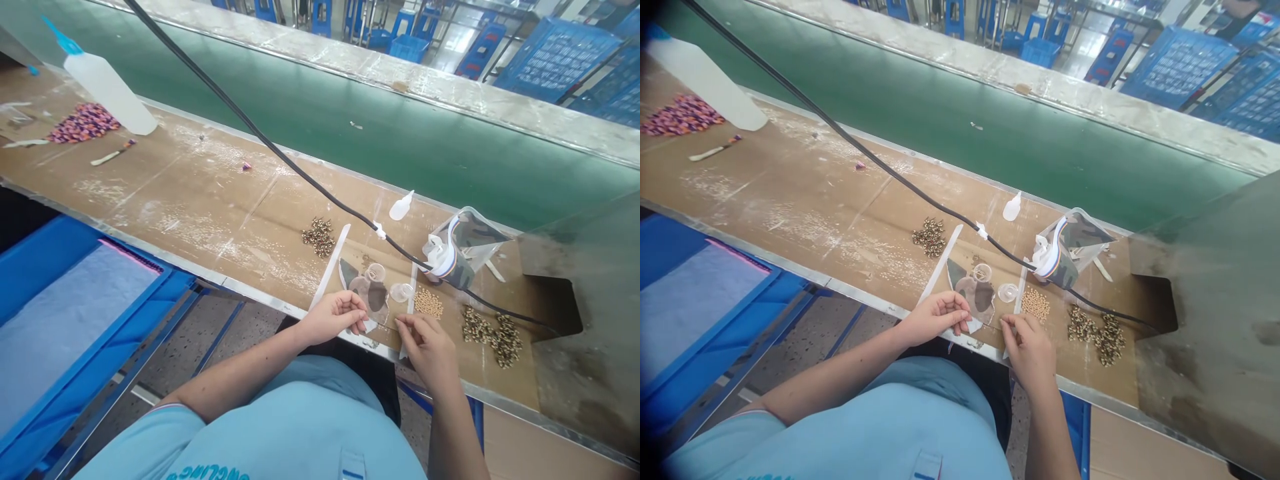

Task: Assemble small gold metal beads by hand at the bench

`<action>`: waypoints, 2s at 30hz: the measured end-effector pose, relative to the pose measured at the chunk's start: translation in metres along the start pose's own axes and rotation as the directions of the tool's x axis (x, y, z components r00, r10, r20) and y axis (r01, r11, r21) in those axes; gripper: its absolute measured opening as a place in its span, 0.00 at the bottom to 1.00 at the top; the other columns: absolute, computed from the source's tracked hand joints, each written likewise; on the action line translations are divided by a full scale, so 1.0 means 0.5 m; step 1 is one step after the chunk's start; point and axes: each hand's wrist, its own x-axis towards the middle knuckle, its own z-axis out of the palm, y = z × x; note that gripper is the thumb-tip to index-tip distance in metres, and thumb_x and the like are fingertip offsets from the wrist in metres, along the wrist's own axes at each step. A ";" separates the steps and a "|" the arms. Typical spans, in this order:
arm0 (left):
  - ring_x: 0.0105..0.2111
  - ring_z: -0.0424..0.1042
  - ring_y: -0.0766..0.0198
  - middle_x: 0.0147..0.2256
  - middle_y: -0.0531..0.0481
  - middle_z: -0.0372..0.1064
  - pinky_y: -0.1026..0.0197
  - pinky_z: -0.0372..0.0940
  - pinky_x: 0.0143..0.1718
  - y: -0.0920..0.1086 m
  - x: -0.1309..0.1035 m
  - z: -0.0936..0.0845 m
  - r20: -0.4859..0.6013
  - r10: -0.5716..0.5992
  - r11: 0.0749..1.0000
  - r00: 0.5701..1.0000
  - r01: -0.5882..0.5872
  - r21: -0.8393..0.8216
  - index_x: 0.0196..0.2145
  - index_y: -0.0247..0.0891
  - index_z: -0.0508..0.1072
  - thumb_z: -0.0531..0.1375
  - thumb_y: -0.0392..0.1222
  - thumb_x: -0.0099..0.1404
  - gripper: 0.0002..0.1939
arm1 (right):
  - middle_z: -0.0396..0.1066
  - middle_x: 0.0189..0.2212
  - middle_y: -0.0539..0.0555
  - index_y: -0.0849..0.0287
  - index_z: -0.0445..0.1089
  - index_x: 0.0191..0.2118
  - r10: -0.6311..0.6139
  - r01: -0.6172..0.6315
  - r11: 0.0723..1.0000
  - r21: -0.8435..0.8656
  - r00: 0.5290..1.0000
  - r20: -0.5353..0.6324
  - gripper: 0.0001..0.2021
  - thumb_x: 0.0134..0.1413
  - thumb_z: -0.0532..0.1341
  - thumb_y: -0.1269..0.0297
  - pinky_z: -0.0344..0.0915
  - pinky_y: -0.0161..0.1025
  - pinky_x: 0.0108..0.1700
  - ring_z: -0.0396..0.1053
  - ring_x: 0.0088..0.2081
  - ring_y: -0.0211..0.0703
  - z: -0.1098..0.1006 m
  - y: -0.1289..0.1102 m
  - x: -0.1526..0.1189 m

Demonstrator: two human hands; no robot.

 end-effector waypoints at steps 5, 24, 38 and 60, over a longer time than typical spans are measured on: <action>0.22 0.70 0.71 0.25 0.51 0.71 0.67 0.65 0.24 0.000 -0.001 0.000 -0.007 -0.002 1.000 1.000 0.002 0.001 0.30 0.32 0.67 0.66 0.45 0.52 0.15 | 0.71 0.28 0.51 0.56 0.71 0.31 -0.024 0.025 0.998 -0.059 1.000 0.016 0.16 0.61 0.51 0.55 0.58 0.32 0.27 0.65 0.25 0.34 0.005 0.000 0.004; 0.19 0.66 0.72 0.20 0.52 0.70 0.67 0.59 0.24 0.000 0.003 -0.002 0.034 -0.026 0.999 0.999 0.027 -0.043 0.31 0.31 0.71 0.67 0.52 0.49 0.20 | 0.70 0.27 0.49 0.56 0.72 0.32 -0.107 0.124 0.960 0.249 0.991 -0.084 0.10 0.58 0.57 0.59 0.58 0.31 0.22 0.57 0.18 0.30 0.038 -0.082 0.036; 0.20 0.67 0.71 0.19 0.52 0.69 0.68 0.59 0.23 0.005 0.000 0.002 -0.027 -0.047 0.993 0.999 0.044 -0.108 0.30 0.30 0.73 0.69 0.49 0.47 0.19 | 0.71 0.28 0.50 0.55 0.70 0.34 -0.159 0.181 0.976 0.119 0.971 -0.177 0.06 0.59 0.57 0.63 0.63 0.32 0.29 0.67 0.26 0.34 0.047 -0.082 0.027; 0.20 0.66 0.73 0.18 0.54 0.67 0.70 0.59 0.23 0.001 -0.003 0.014 -0.124 -0.021 0.995 0.992 0.010 -0.094 0.29 0.30 0.73 0.67 0.42 0.49 0.13 | 0.72 0.31 0.52 0.56 0.69 0.36 -0.214 0.226 0.973 0.038 0.957 -0.194 0.07 0.60 0.54 0.65 0.66 0.33 0.34 0.70 0.32 0.37 0.057 -0.081 0.022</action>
